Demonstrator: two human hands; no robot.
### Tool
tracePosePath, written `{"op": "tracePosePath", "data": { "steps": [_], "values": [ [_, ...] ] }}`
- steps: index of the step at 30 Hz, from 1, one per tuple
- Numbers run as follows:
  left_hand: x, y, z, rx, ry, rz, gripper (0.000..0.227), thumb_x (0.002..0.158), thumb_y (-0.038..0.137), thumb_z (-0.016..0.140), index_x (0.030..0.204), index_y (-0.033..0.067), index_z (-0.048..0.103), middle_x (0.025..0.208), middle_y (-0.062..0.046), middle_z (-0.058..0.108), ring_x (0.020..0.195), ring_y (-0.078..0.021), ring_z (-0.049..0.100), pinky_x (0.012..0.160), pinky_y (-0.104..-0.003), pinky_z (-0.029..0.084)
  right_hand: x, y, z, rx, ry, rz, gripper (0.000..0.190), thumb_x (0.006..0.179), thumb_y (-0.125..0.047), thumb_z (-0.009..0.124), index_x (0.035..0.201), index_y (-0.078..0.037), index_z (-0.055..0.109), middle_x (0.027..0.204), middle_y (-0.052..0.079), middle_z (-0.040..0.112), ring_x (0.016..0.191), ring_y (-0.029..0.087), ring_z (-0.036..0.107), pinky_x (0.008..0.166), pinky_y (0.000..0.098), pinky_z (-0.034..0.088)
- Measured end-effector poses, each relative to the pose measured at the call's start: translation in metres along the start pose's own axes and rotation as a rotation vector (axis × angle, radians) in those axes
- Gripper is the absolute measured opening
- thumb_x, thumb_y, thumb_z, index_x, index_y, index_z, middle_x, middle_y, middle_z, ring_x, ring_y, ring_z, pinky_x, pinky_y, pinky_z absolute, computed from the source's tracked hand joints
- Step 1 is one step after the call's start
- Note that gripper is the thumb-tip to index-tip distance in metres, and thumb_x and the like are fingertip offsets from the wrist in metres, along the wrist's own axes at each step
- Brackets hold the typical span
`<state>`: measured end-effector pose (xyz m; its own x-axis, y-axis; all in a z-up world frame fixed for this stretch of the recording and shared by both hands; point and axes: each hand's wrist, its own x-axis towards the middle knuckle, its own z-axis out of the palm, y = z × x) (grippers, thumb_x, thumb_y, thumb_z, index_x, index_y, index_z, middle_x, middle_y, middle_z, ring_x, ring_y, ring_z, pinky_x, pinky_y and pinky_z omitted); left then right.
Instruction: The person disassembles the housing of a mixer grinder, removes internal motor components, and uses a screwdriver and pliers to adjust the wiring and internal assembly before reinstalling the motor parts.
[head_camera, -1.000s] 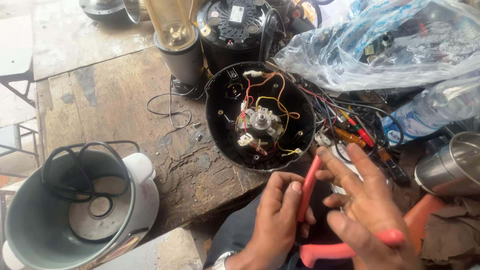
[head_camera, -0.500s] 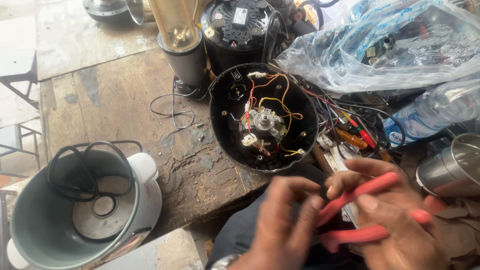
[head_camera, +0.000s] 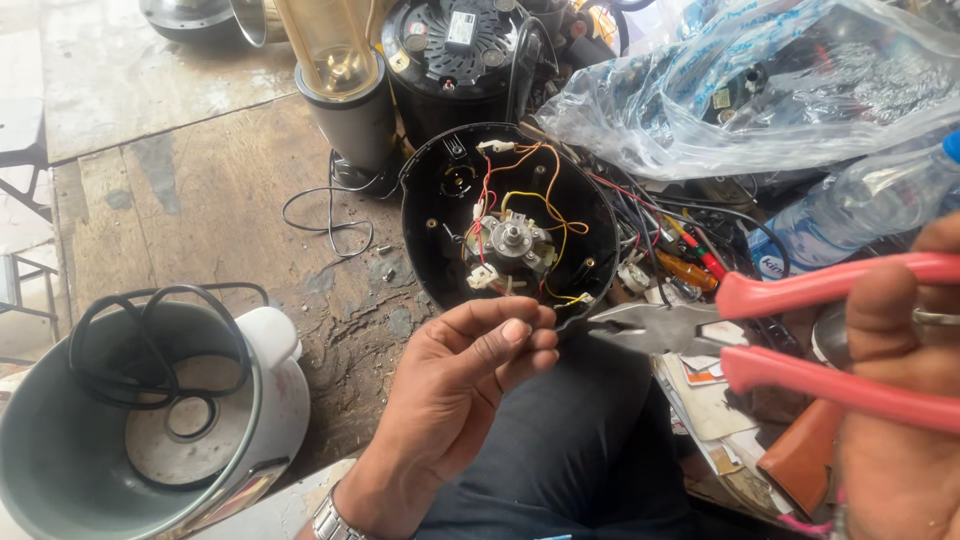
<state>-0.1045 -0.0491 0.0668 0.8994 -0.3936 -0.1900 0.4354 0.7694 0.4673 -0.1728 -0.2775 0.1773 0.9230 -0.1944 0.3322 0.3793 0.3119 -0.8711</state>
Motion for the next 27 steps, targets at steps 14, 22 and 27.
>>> {"op": "tracePosePath", "data": {
  "steps": [14,22,27],
  "values": [
    [0.009,0.001,-0.009,0.187,-0.035,0.085,0.041,0.088,0.006,0.074,0.126,-0.0051,0.061,0.090,-0.017,0.077,0.071,-0.0174,0.074,0.057,-0.025,0.056,0.016,0.005,0.028,0.064,0.005,-0.059,0.072,0.094,0.006,0.067,0.155,0.002,0.030,0.155,0.010,0.036,0.144,0.018,0.042,0.125,0.0420,0.041],
    [0.013,0.001,-0.006,0.223,-0.142,0.231,0.047,0.093,0.006,0.074,0.135,-0.0052,0.057,0.086,-0.016,0.076,0.062,-0.0109,0.068,0.047,-0.020,0.049,0.020,0.007,0.023,0.115,-0.015,-0.089,0.068,0.096,0.006,0.066,0.154,0.003,0.031,0.155,0.012,0.037,0.143,0.019,0.044,0.126,0.0432,0.040],
    [0.014,0.002,-0.005,0.486,-0.143,0.341,0.049,0.093,0.007,0.073,0.138,-0.0038,0.056,0.086,-0.010,0.075,0.064,-0.0097,0.068,0.048,-0.019,0.048,0.023,0.009,0.015,0.173,0.020,-0.077,0.063,0.097,0.007,0.064,0.154,0.003,0.036,0.154,0.014,0.040,0.140,0.021,0.047,0.125,0.0433,0.041]
  ]
}}
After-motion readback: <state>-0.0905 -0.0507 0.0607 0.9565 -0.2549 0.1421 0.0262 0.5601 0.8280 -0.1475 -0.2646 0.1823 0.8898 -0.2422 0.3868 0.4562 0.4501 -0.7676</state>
